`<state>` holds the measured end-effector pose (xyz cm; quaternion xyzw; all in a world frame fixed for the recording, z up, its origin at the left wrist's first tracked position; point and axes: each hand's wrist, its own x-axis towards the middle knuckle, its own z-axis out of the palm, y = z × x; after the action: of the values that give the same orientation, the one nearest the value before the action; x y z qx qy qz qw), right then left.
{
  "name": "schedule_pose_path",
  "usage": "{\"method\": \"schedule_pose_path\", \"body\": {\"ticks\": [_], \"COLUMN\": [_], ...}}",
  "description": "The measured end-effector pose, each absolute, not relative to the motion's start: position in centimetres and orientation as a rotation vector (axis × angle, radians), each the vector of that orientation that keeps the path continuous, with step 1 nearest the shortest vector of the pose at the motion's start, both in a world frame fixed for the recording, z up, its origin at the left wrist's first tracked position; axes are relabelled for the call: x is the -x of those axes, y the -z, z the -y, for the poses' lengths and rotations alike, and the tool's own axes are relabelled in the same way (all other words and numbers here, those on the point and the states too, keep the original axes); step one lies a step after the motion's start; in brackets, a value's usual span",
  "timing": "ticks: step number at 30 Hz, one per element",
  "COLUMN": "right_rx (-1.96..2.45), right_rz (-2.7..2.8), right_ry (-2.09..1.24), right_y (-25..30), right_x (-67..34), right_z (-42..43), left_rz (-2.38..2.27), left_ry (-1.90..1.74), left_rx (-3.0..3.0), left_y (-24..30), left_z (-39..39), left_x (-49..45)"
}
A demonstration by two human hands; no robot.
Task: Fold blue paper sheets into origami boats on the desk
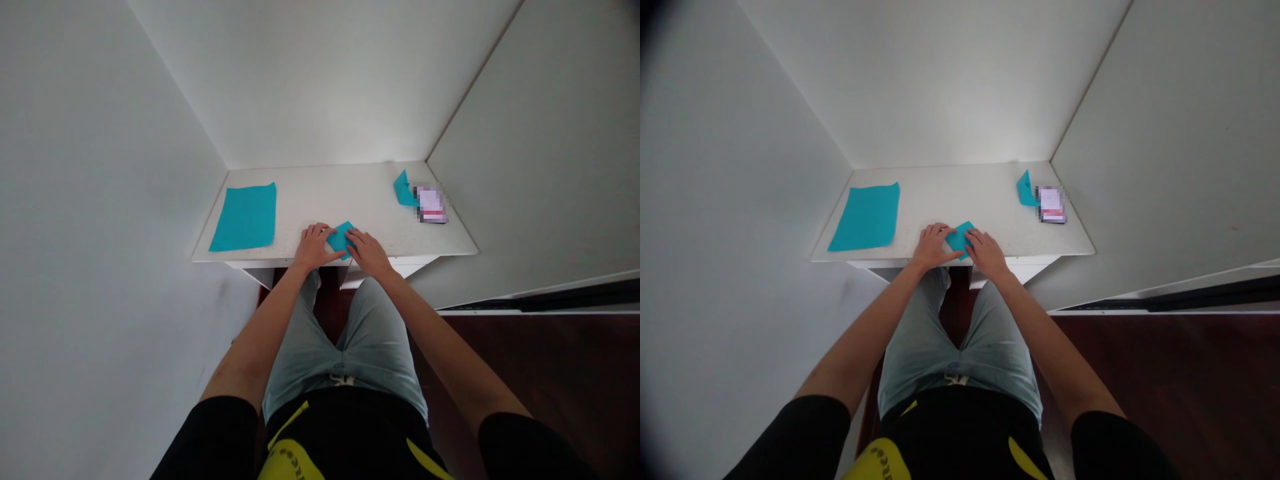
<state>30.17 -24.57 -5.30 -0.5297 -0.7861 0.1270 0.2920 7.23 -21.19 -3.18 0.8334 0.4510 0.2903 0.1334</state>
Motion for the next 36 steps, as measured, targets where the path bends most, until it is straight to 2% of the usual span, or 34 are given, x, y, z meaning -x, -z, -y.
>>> {"method": "schedule_pose_path", "body": {"ticks": [6,13,19,26,36], "right_rx": [1.422,1.429,1.593,1.647,1.732], "right_rz": [2.065,2.202,2.265,2.319,2.345], "right_ry": [-0.224,-0.083,0.001,0.007,-0.16], "right_y": [4.9,5.8,3.9,2.7,4.4], "right_x": [-29.8,-30.0,-29.3,-29.0,-28.5], "right_z": [25.7,27.8,27.3,25.5,20.9], "left_rz": [-1.16,-1.314,-1.42,-1.401,-1.376], "left_ry": [-0.759,-0.526,-0.266,-0.303,-0.288], "left_rx": [-2.477,-2.547,-2.652,-2.663,-2.652], "left_y": [3.4,3.0,2.1,2.4,2.0], "left_z": [21.3,21.2,21.6,21.6,21.6], "left_x": [-7.4,-8.0,-8.1,-8.0,-8.0]}}
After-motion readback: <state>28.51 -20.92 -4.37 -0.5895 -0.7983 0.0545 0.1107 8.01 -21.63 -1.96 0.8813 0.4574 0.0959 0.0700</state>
